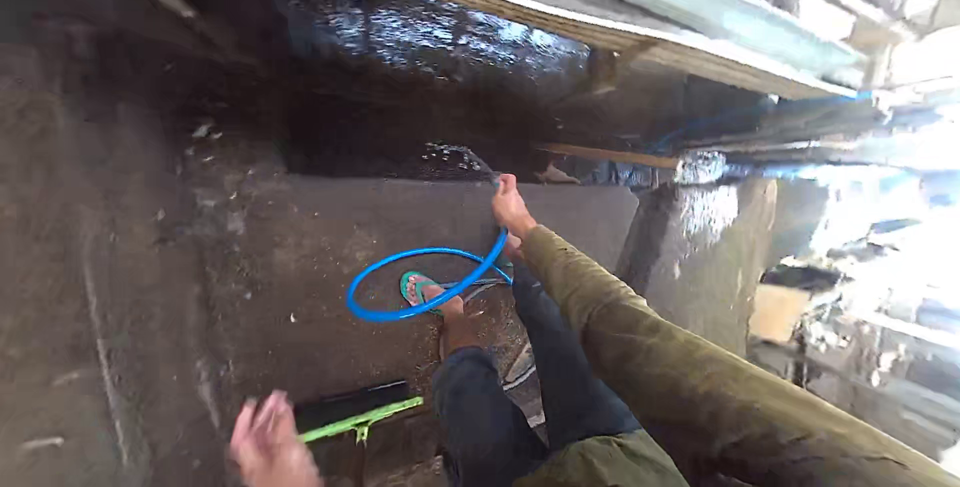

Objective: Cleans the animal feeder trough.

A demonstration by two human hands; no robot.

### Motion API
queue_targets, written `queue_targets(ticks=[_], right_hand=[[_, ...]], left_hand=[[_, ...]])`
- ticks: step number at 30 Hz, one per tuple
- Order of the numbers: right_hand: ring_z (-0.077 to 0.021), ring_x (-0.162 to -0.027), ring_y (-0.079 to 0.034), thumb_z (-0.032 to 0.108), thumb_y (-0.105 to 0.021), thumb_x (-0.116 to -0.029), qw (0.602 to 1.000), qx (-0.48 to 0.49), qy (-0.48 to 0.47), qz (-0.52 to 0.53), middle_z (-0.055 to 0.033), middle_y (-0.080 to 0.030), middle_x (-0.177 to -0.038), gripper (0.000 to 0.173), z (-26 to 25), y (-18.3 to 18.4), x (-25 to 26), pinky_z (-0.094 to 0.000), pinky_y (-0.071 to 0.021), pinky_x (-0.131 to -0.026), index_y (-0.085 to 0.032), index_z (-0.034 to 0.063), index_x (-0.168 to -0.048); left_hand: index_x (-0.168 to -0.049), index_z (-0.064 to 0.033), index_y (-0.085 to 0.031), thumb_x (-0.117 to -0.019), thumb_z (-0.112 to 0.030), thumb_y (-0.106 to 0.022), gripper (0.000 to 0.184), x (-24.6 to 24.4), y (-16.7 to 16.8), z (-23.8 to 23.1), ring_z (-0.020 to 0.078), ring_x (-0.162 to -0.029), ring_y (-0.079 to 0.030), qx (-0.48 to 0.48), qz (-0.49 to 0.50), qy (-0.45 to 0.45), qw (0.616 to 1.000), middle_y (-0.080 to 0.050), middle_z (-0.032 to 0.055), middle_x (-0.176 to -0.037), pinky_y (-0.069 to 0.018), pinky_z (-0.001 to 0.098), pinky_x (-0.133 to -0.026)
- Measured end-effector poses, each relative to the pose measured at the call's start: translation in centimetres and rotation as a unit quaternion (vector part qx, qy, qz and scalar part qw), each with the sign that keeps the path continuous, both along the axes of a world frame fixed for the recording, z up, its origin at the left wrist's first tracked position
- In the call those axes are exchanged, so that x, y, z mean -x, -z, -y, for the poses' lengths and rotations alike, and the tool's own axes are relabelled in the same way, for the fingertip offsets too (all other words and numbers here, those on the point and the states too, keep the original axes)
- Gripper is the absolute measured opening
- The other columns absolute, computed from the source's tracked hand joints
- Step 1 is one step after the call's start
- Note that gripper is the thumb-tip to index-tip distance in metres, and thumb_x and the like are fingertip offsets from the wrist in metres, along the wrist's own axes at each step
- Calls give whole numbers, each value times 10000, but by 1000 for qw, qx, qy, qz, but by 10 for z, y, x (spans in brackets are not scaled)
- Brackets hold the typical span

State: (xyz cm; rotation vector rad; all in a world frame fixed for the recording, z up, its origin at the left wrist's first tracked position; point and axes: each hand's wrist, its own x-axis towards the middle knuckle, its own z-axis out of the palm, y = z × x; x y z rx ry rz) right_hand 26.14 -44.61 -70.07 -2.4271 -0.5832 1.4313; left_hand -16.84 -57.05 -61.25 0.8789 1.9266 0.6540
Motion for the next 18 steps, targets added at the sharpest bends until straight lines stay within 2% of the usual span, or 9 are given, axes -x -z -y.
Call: queue_targets(ticks=[3,5,6,8,10,13,16,17,18], right_hand=[[-255,-644,-561,339,-280,-1137,997,-5,78,-26,-141,-586,-874,372,10,9,-30,-431,-482,-588,-368,204,-1472],[-321,-848,-675,281,-308,-1137,998,10,53,-12,-208,-674,-1038,411,14,23,-55,-500,-552,-764,-364,142,-1519],[-329,-992,-703,266,-352,-1129,999,-20,22,24,-227,-694,-1138,434,29,44,-63,-509,-565,-877,-392,86,-1522],[-316,-1050,-708,255,-447,-1101,966,-193,-19,170,-254,-701,-1156,428,71,123,-75,-442,-587,-919,-552,-38,-1394],[-348,-1207,-646,127,-472,-1073,989,-110,40,93,-254,-670,-1266,337,47,114,-110,-486,-485,-1075,-601,-33,-1340],[-348,-1290,-596,13,-415,-1065,996,-37,82,-1,-298,-627,-1326,341,12,87,-153,-434,-419,-1139,-566,-119,-1341],[-245,-1458,-450,4,-354,-1102,984,106,74,-122,-233,-482,-1539,405,-21,85,-208,-366,-312,-1214,-413,-82,-1493],[-257,-1431,-481,17,-363,-1106,989,67,61,-113,-248,-508,-1507,388,-9,123,-214,-362,-341,-1197,-434,-92,-1471],[-326,-1255,-623,37,-423,-1088,994,-91,50,-23,-315,-628,-1307,324,28,196,-206,-373,-464,-1095,-549,-135,-1332]], left_hand=[[-1483,91,-392,-1023,-260,-572,606,-172,-20,-133,189,-1256,-611,-50,126,273,953,-598,215,-1391,-504,344,-1058],[-1490,48,-433,-953,-275,-697,680,-307,-27,-175,250,-1305,-586,-40,177,434,883,-597,206,-1404,-476,422,-1110],[-1520,-12,-428,-916,-309,-752,747,-373,-27,-185,253,-1329,-566,-18,182,509,841,-590,170,-1428,-458,459,-1127],[-1600,-151,-343,-866,-362,-815,898,-499,-19,-189,255,-1412,-482,12,166,639,751,-501,101,-1536,-418,513,-1152],[-1635,-167,-260,-811,-312,-877,1040,-608,9,-179,299,-1495,-365,-27,147,707,691,-345,130,-1639,-374,511,-1188],[-1637,-209,-267,-702,-281,-954,1163,-710,80,-155,397,-1552,-202,-72,101,759,640,-172,181,-1698,-275,556,-1227],[-1428,-133,-584,-834,-296,-854,673,-757,144,-146,336,-1527,-300,-106,102,788,597,-446,131,-1582,-226,553,-1245],[-1269,-95,-680,-887,-307,-800,452,-764,163,-146,299,-1467,-416,-136,109,795,581,-596,116,-1439,-245,532,-1244],[-1144,-67,-726,-923,-271,-753,302,-770,182,-146,280,-1370,-535,-178,123,797,565,-693,115,-1271,-282,514,-1234]])
